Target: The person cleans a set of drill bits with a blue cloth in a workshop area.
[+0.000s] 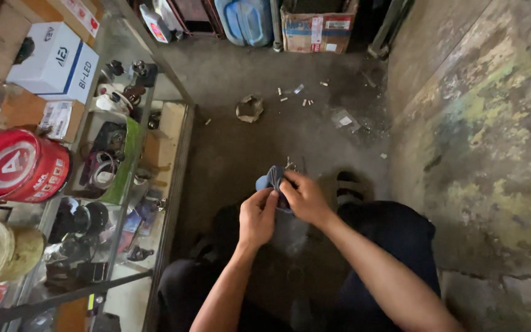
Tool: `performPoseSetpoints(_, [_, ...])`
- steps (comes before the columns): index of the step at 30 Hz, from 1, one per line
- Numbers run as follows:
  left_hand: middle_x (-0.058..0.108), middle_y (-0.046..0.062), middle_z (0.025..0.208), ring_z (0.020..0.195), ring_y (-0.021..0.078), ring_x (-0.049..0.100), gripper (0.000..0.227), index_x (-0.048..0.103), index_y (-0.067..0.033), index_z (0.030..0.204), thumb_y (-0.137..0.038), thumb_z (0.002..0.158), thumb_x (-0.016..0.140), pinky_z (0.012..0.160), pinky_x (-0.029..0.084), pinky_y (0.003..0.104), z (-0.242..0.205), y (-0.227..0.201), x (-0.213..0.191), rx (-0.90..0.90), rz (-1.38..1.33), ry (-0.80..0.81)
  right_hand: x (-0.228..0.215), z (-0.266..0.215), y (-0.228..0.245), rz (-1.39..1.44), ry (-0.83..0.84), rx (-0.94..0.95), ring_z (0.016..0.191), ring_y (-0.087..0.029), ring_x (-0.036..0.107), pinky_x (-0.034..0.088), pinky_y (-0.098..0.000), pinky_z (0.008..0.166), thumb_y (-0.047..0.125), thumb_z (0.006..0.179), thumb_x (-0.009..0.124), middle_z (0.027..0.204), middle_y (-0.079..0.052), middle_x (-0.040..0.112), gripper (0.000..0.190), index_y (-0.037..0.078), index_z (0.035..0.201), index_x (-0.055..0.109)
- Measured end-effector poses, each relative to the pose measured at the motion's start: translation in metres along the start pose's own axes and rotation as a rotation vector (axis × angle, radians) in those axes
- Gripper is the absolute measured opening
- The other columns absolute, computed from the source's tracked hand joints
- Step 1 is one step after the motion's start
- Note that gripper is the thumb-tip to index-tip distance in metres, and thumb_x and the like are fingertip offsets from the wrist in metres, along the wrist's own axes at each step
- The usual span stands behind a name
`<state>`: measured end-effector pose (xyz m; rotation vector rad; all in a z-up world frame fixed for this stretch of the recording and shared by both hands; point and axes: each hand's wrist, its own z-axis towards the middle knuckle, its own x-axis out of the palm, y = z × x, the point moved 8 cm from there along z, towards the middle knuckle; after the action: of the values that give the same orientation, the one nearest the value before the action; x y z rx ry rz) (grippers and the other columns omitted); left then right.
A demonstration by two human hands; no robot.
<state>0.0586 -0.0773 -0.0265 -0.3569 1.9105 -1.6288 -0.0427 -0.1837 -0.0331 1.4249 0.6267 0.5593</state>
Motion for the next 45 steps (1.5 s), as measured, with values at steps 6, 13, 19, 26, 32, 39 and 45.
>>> performPoseSetpoints(6, [0.073,0.003,0.083,0.075,0.0079,0.067,0.025,0.073,0.002,0.107,-0.019,0.103,0.06,0.069,0.053,0.026,-0.004,-0.023,-0.005,0.157,0.043,0.026,0.001,-0.001,-0.038,0.368,-0.019,0.207,0.069,-0.015,0.064,0.052,-0.0315,0.066,0.018,0.107,0.047,0.08,-0.007,0.069,0.028,0.0,0.101,0.068])
performPoseSetpoints(13, [0.064,-0.003,0.074,0.062,0.0054,0.051,0.025,0.073,-0.0004,0.102,-0.019,0.106,0.056,0.056,0.044,0.025,-0.004,-0.017,0.003,-0.003,-0.162,0.118,-0.004,0.002,-0.017,0.633,-0.026,0.257,0.063,-0.015,0.064,0.054,-0.0318,0.059,0.017,0.107,0.047,0.081,-0.006,0.07,0.025,0.004,0.106,0.068])
performPoseSetpoints(19, [0.069,0.003,0.076,0.067,0.0092,0.06,0.024,0.074,-0.0006,0.108,-0.019,0.104,0.058,0.061,0.049,0.028,-0.002,-0.028,-0.001,0.08,0.017,0.11,-0.007,0.003,-0.017,0.37,-0.035,0.207,0.068,-0.012,0.063,0.053,-0.0301,0.06,0.014,0.105,0.053,0.084,-0.003,0.069,0.02,0.003,0.112,0.068])
performPoseSetpoints(26, [0.078,0.014,0.085,0.076,0.0183,0.078,0.027,0.074,-0.0011,0.112,-0.022,0.096,0.068,0.068,0.059,0.033,-0.002,-0.025,0.002,0.09,0.173,0.13,-0.013,0.003,-0.042,0.368,-0.133,0.158,0.081,-0.006,0.061,0.05,-0.0239,0.074,0.012,0.102,0.057,0.092,0.002,0.07,0.022,0.003,0.11,0.075])
performPoseSetpoints(32, [0.076,0.015,0.076,0.066,0.0289,0.077,0.024,0.077,-0.0041,0.1,-0.025,0.092,0.07,0.061,0.058,0.039,-0.004,-0.038,-0.006,0.118,0.299,0.059,-0.015,0.006,-0.033,0.427,-0.172,0.187,0.075,-0.008,0.06,0.049,-0.0263,0.069,0.013,0.102,0.058,0.085,0.001,0.072,0.02,0.0,0.103,0.074])
performPoseSetpoints(39, [0.071,0.02,0.074,0.071,0.0383,0.072,0.023,0.074,-0.0024,0.091,-0.023,0.096,0.067,0.062,0.054,0.044,-0.003,-0.034,-0.006,0.198,0.421,0.024,-0.004,0.004,-0.034,0.251,-0.017,0.166,0.081,-0.004,0.062,0.051,-0.0239,0.073,0.012,0.102,0.058,0.092,0.001,0.072,0.019,0.003,0.104,0.074])
performPoseSetpoints(45, [0.074,0.01,0.07,0.064,0.0199,0.071,0.031,0.072,-0.0007,0.09,-0.026,0.103,0.058,0.061,0.055,0.035,0.0,-0.024,-0.006,0.089,0.098,0.067,0.002,0.0,-0.02,0.72,0.003,0.346,0.074,-0.014,0.068,0.056,-0.0311,0.067,0.02,0.109,0.048,0.09,-0.006,0.074,0.03,0.001,0.108,0.071])
